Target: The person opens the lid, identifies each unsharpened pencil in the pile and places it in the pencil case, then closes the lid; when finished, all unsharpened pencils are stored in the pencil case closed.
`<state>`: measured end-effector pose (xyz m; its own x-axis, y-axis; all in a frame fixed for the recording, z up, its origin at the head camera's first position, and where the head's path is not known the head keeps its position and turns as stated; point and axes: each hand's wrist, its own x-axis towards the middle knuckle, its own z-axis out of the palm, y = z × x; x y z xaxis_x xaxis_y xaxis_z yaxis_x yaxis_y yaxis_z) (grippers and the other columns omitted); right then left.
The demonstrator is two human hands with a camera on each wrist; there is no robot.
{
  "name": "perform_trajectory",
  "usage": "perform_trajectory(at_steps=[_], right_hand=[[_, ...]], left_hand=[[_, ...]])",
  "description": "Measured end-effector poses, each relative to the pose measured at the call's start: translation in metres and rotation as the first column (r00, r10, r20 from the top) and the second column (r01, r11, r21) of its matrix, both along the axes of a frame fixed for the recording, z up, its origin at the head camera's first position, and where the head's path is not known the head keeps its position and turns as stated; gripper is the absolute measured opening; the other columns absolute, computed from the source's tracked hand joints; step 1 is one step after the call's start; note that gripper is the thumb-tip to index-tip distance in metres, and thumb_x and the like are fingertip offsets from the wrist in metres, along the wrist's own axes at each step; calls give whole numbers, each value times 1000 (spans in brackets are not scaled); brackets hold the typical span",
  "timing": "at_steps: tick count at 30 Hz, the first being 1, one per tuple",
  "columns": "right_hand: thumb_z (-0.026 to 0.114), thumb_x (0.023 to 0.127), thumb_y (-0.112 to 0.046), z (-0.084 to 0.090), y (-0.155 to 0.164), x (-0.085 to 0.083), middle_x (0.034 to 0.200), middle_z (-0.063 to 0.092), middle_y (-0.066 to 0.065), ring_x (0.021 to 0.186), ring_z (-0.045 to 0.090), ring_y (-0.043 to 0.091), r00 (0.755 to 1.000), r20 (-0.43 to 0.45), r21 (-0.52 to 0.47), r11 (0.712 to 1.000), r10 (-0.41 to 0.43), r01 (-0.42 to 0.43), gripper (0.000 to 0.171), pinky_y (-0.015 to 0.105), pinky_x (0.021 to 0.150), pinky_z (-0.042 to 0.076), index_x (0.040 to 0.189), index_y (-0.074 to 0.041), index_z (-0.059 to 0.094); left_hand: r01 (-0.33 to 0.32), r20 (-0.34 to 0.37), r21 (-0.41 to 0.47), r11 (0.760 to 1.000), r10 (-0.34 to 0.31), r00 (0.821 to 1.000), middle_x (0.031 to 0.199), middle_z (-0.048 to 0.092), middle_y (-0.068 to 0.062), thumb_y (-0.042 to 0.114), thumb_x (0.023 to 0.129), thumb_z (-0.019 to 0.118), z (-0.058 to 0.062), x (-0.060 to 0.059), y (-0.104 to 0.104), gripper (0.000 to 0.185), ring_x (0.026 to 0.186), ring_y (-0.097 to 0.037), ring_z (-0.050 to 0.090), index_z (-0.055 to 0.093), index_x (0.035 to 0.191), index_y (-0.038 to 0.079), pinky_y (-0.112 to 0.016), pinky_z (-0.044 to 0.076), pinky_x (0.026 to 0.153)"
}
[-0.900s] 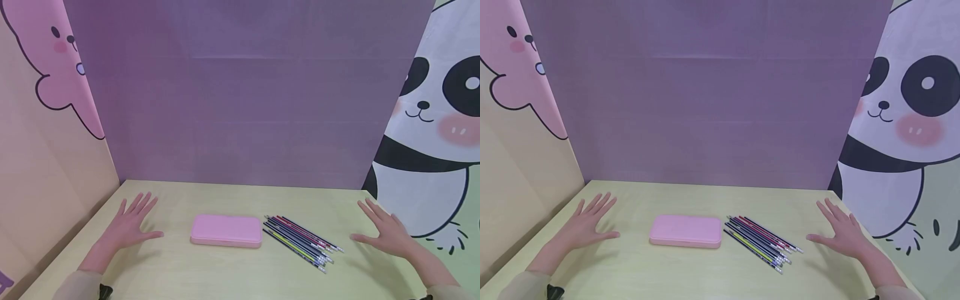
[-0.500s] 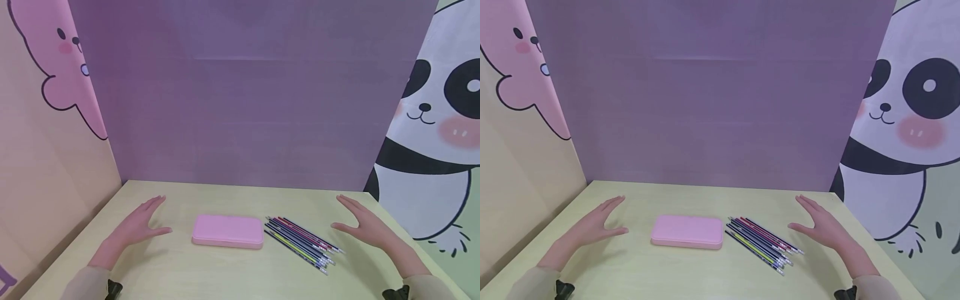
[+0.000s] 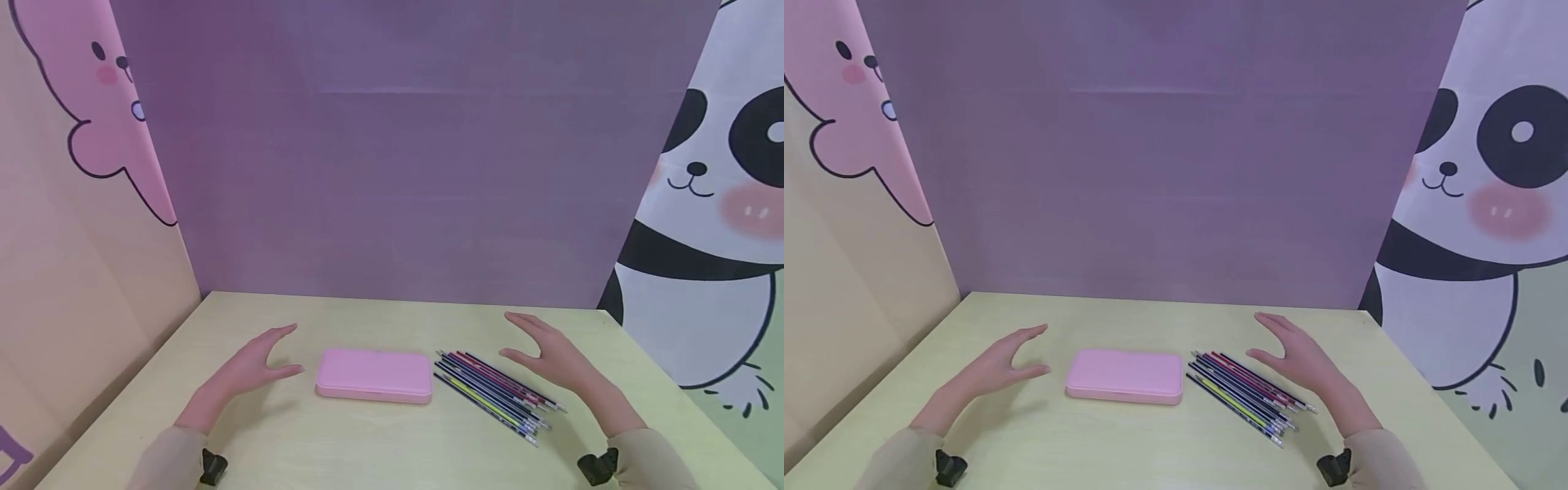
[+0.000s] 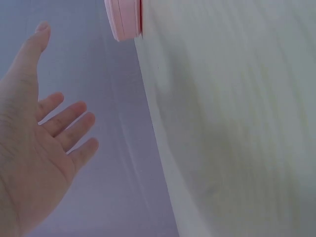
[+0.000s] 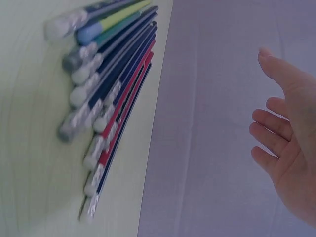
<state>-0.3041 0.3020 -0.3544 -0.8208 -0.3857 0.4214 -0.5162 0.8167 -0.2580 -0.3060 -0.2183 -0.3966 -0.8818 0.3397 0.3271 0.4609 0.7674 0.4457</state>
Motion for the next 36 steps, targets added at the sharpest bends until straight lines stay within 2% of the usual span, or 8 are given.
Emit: perform_trajectory(at_steps=[11,17,22,27,31,36], right_hand=[[68,85,-35,-6,-40,-13,136,51,15,126,47,35,998,-1,-17,998,67,-67,61,54,101,42,137,-8,47],[68,85,-35,-11,-65,-16,135,53,11,126,48,31,994,19,-34,993,111,-111,59,50,102,43,135,-8,50],[68,86,-32,-15,-87,-16,133,55,9,121,53,28,984,14,-48,983,177,-176,56,44,96,49,133,-7,52],[69,86,-28,-16,-108,-16,131,56,7,117,56,25,968,24,-46,968,249,-248,53,40,92,52,132,-7,53],[69,86,-25,-19,-122,-16,130,57,8,119,55,25,956,32,-26,957,290,-289,52,42,98,48,131,-5,53],[66,88,-25,-23,-137,-16,130,57,9,120,54,27,945,85,-21,949,315,-315,49,42,96,49,131,-4,53]], left_hand=[[15,69,47,999,-18,997,140,47,-14,53,82,64,-9,-8,12,78,128,-36,45,42,140,6,-52,38,105],[31,95,66,997,-37,995,140,48,-13,48,82,67,-9,-11,20,76,126,-35,47,42,140,5,-51,39,104],[51,128,89,995,-63,990,138,49,-12,42,81,71,-10,-14,25,74,123,-33,50,43,139,4,-49,42,102],[54,190,124,991,-77,979,139,49,-11,38,77,76,-12,-17,33,77,124,-31,48,43,138,5,-49,42,103],[49,250,129,990,-81,965,141,46,-11,36,73,80,-13,-20,40,84,128,-32,44,40,140,5,-49,39,106],[42,270,142,989,-80,959,141,46,-13,34,70,82,-15,-22,47,87,129,-34,44,40,140,4,-49,39,106]])
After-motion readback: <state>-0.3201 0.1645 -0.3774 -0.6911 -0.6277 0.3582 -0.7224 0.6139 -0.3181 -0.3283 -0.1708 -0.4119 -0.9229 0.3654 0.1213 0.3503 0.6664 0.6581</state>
